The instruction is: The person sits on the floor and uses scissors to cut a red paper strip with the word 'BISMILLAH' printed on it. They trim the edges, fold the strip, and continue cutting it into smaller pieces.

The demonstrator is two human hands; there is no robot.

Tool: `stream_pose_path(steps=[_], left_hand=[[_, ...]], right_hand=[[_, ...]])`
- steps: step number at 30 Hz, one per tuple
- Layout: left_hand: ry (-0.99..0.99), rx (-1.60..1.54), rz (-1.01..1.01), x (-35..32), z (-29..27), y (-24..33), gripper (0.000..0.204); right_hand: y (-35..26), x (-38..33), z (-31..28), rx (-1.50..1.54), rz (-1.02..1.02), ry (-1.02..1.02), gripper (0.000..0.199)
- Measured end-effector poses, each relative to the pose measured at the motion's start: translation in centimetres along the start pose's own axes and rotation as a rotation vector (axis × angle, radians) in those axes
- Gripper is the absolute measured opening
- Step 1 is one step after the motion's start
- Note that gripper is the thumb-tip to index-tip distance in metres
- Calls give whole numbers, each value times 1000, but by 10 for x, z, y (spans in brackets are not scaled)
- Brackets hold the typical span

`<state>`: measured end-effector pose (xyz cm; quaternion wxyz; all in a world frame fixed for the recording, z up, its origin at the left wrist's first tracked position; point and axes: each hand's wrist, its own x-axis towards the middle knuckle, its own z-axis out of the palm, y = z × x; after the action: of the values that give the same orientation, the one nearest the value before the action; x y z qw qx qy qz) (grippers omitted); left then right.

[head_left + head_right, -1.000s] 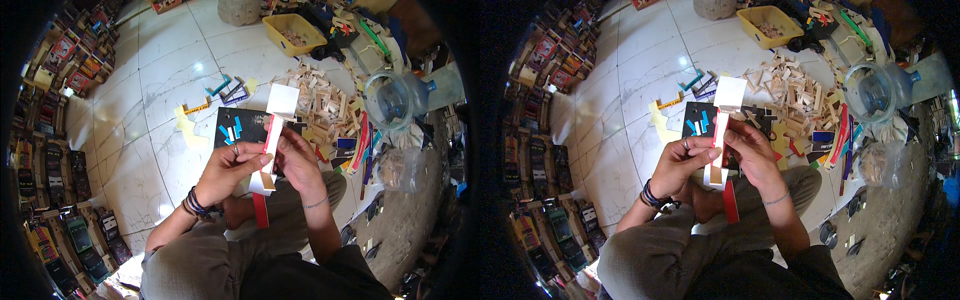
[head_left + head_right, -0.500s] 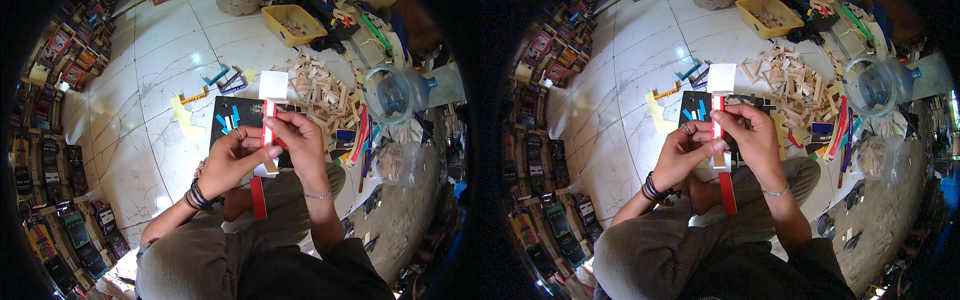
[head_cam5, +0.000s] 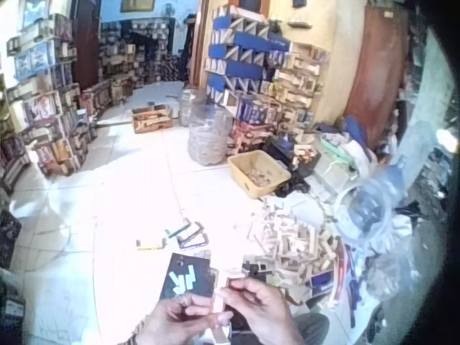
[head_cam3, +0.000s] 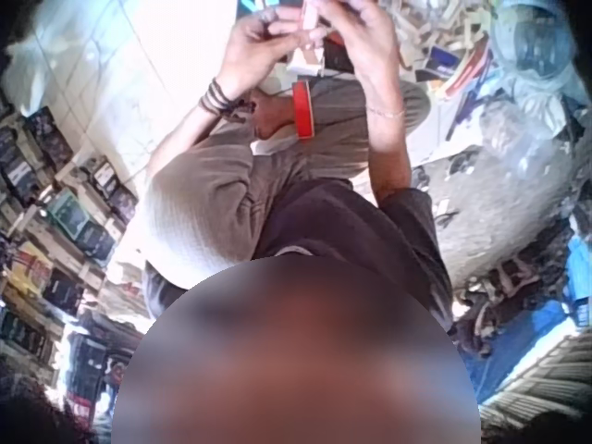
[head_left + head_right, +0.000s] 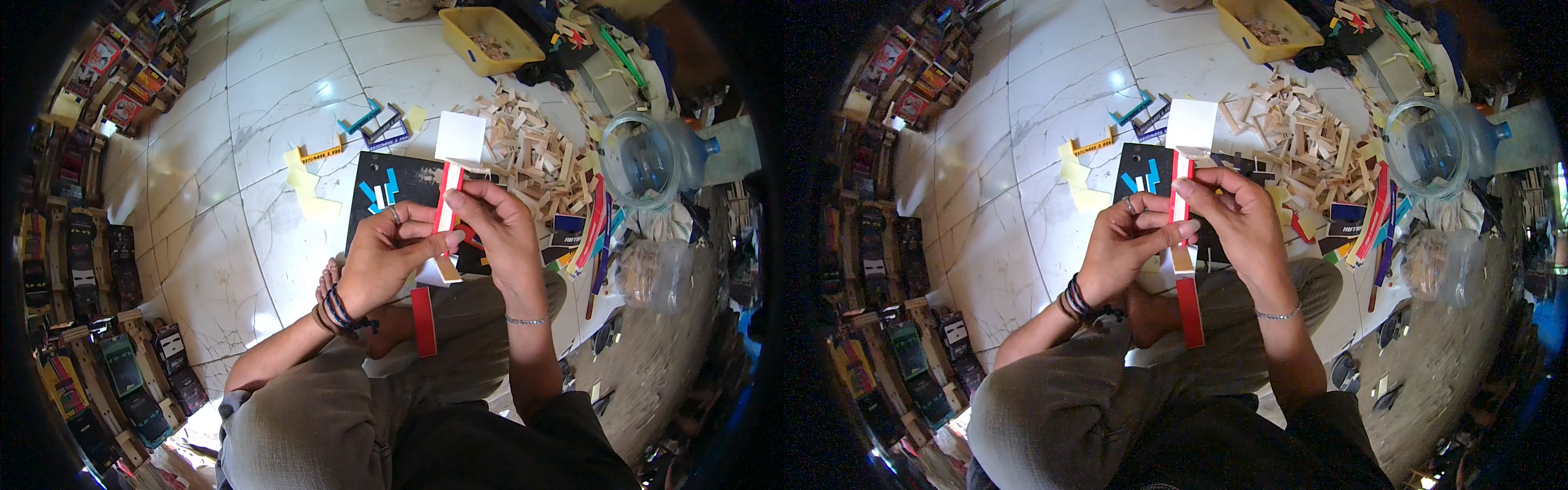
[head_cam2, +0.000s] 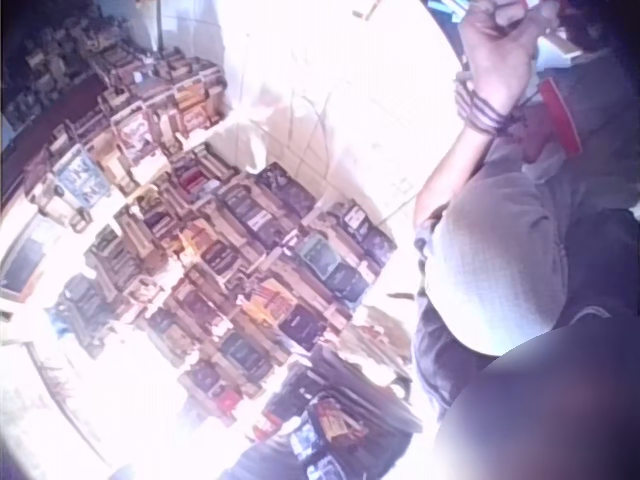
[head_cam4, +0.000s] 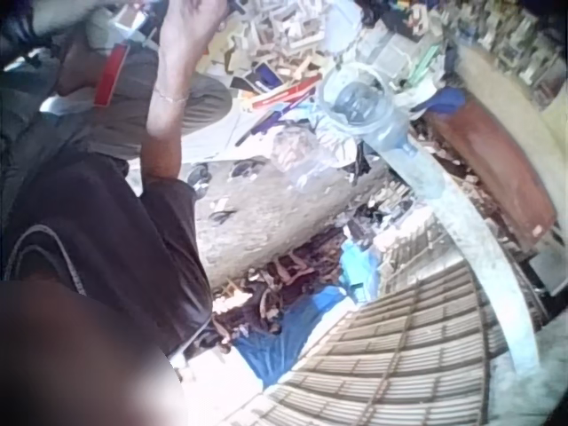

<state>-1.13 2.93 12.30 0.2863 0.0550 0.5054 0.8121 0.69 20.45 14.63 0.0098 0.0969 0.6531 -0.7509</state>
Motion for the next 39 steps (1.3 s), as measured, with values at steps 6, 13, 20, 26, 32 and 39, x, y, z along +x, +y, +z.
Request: stream_pose_path(steps=[6,13,20,26,32,39], left_hand=[[-31,91,34,-2,2,-2,20],[-40,109,8,-2,3,0,22],[-20,116,-27,-3,3,3,23],[18,197,37,-1,9,-2,20],[27,209,88,4,4,-5,17],[15,110,67,3,-1,-4,11]], right_hand=[[-4,7,-5,57,3,-2,30],[7,10,-2,141,-18,39,32],[-1,9,-6,17,-24,4,31],[-1,6,3,-2,-48,63,31],[0,4,10,-2,-63,60,31],[-2,3,4,29,42,-71,25]])
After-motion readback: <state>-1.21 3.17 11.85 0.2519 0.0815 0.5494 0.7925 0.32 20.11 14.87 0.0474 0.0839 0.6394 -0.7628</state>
